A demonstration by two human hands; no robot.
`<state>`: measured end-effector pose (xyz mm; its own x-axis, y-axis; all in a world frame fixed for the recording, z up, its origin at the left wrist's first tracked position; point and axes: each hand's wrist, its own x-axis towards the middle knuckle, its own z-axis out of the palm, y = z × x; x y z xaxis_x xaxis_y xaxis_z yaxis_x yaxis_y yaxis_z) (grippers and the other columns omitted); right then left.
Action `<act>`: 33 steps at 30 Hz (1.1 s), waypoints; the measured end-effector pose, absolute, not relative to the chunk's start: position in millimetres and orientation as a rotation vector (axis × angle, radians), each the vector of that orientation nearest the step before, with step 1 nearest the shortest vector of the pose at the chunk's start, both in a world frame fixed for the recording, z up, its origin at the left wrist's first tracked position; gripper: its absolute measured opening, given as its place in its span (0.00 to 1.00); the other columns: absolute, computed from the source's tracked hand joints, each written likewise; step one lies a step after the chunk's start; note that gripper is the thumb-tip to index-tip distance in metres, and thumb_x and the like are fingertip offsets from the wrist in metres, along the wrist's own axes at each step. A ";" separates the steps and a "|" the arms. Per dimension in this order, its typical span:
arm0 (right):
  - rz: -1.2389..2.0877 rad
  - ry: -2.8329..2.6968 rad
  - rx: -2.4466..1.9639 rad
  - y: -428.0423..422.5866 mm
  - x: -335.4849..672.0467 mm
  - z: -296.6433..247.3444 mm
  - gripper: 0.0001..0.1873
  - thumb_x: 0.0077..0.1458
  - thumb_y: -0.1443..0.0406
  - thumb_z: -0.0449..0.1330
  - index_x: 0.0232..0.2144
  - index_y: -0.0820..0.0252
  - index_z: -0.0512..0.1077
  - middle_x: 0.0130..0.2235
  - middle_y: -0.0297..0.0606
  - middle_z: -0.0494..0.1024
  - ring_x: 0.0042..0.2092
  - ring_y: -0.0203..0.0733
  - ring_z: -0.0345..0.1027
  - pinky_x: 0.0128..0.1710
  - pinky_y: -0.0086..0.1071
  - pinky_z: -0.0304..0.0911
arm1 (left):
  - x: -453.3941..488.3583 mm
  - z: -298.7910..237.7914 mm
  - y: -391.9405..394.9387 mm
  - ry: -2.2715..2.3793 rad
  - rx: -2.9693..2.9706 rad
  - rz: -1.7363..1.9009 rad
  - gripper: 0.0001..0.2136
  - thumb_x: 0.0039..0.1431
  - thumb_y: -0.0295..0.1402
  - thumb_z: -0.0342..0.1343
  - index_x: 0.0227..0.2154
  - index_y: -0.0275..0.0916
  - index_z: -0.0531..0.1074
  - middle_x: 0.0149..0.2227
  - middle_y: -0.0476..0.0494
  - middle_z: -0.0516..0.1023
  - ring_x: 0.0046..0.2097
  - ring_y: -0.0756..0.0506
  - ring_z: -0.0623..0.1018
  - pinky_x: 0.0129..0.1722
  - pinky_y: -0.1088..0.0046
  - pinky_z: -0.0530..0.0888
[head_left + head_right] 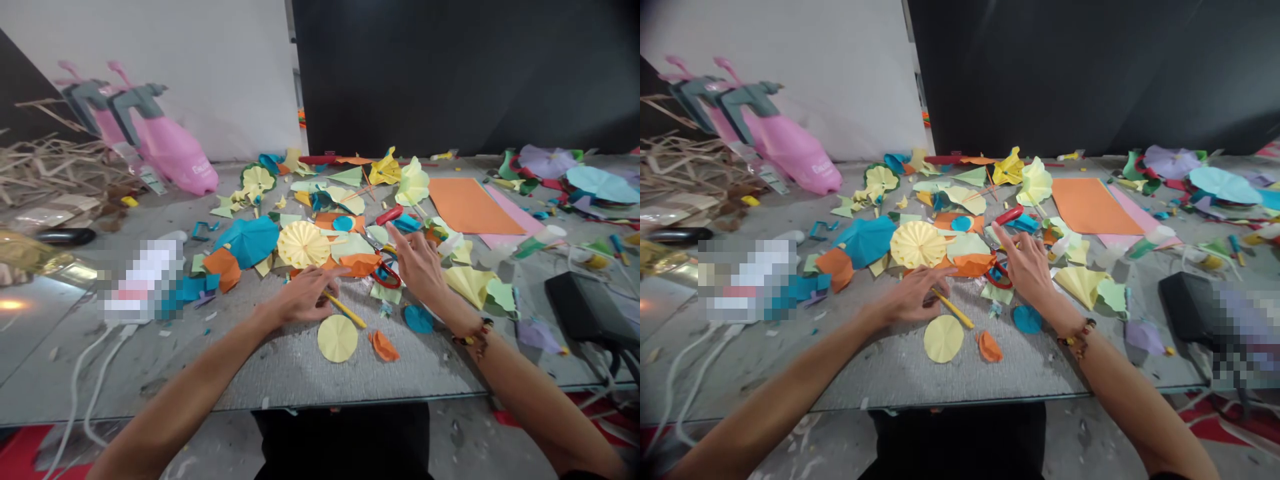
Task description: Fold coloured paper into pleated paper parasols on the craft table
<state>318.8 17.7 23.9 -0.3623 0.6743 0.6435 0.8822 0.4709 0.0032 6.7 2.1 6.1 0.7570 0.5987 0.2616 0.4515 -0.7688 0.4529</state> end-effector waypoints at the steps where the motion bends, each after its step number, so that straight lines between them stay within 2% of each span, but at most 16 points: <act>1: -0.480 -2.147 -1.288 18.7 319.4 23.3 0.35 0.67 0.72 0.47 0.72 0.46 0.53 0.44 0.44 0.73 0.45 0.50 0.71 0.46 0.43 0.64 | 6.9 5.2 2.1 0.800 2.585 0.575 0.38 0.55 0.23 0.55 0.69 0.46 0.53 0.44 0.49 0.81 0.51 0.42 0.79 0.60 0.58 0.67; 6: -0.480 -2.159 -1.328 22.3 320.1 20.0 0.36 0.65 0.74 0.47 0.72 0.46 0.54 0.47 0.45 0.75 0.46 0.50 0.72 0.51 0.47 0.67 | 7.1 0.3 2.8 0.800 2.574 0.631 0.36 0.59 0.24 0.55 0.69 0.46 0.53 0.43 0.49 0.81 0.49 0.44 0.80 0.58 0.60 0.70; 11: -0.380 -2.128 -1.478 23.3 318.0 17.8 0.32 0.67 0.68 0.51 0.71 0.54 0.56 0.51 0.51 0.75 0.45 0.53 0.74 0.41 0.43 0.71 | 10.3 -0.7 0.7 0.776 2.449 0.807 0.34 0.60 0.23 0.56 0.68 0.46 0.57 0.42 0.48 0.81 0.46 0.46 0.81 0.55 0.61 0.75; 14: -0.322 -2.082 -1.503 24.2 318.2 14.7 0.28 0.69 0.63 0.51 0.69 0.60 0.59 0.50 0.52 0.78 0.44 0.54 0.75 0.38 0.41 0.71 | 15.7 2.2 -0.6 0.721 2.132 0.985 0.33 0.61 0.27 0.61 0.67 0.44 0.57 0.39 0.47 0.81 0.44 0.47 0.82 0.51 0.64 0.78; 18: -0.349 -2.111 -1.502 25.2 319.6 9.9 0.24 0.68 0.70 0.48 0.63 0.60 0.67 0.47 0.47 0.82 0.44 0.52 0.77 0.43 0.42 0.70 | 22.0 6.6 -1.5 0.594 1.712 1.145 0.38 0.57 0.30 0.69 0.67 0.44 0.55 0.39 0.45 0.82 0.41 0.47 0.84 0.45 0.68 0.81; 23: -0.373 -2.075 -1.596 23.6 317.4 14.3 0.26 0.66 0.69 0.52 0.64 0.60 0.66 0.57 0.52 0.76 0.40 0.50 0.77 0.34 0.39 0.70 | 24.5 8.9 -5.5 0.557 1.566 1.099 0.41 0.56 0.32 0.71 0.68 0.45 0.54 0.45 0.39 0.84 0.44 0.45 0.85 0.46 0.67 0.81; 24: -0.383 -2.063 -1.587 23.3 316.8 15.8 0.24 0.66 0.68 0.52 0.63 0.60 0.67 0.57 0.52 0.75 0.41 0.51 0.77 0.36 0.41 0.71 | 24.8 8.9 -6.6 0.555 1.550 1.092 0.41 0.56 0.32 0.71 0.68 0.45 0.54 0.44 0.40 0.85 0.45 0.44 0.85 0.47 0.67 0.81; 26: -0.394 -2.046 -1.482 21.9 315.4 18.2 0.18 0.67 0.67 0.53 0.57 0.59 0.73 0.54 0.49 0.78 0.45 0.51 0.77 0.47 0.45 0.72 | 25.3 8.3 -8.3 0.555 1.527 1.087 0.41 0.57 0.31 0.71 0.68 0.45 0.54 0.43 0.41 0.85 0.47 0.44 0.85 0.50 0.66 0.81; 29: -0.296 -2.008 -1.152 13.9 310.5 20.1 0.13 0.68 0.66 0.55 0.48 0.54 0.77 0.46 0.41 0.84 0.48 0.47 0.78 0.58 0.48 0.68 | 25.9 6.3 -9.2 0.586 1.510 1.091 0.42 0.57 0.32 0.71 0.68 0.45 0.54 0.42 0.41 0.86 0.47 0.43 0.85 0.50 0.64 0.81; 33: -0.132 -1.868 -0.888 -6.3 296.9 19.8 0.12 0.67 0.64 0.57 0.48 0.51 0.78 0.43 0.40 0.85 0.44 0.49 0.80 0.53 0.51 0.73 | 26.6 4.7 -8.5 0.659 1.484 1.090 0.42 0.56 0.33 0.71 0.69 0.43 0.54 0.41 0.40 0.86 0.44 0.43 0.86 0.46 0.65 0.82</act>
<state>296.9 -6.3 19.8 -0.2086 0.5164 0.8306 0.6277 0.7219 -0.2912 26.6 -8.5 4.7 0.4165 0.8683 0.2695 -0.1652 -0.2192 0.9616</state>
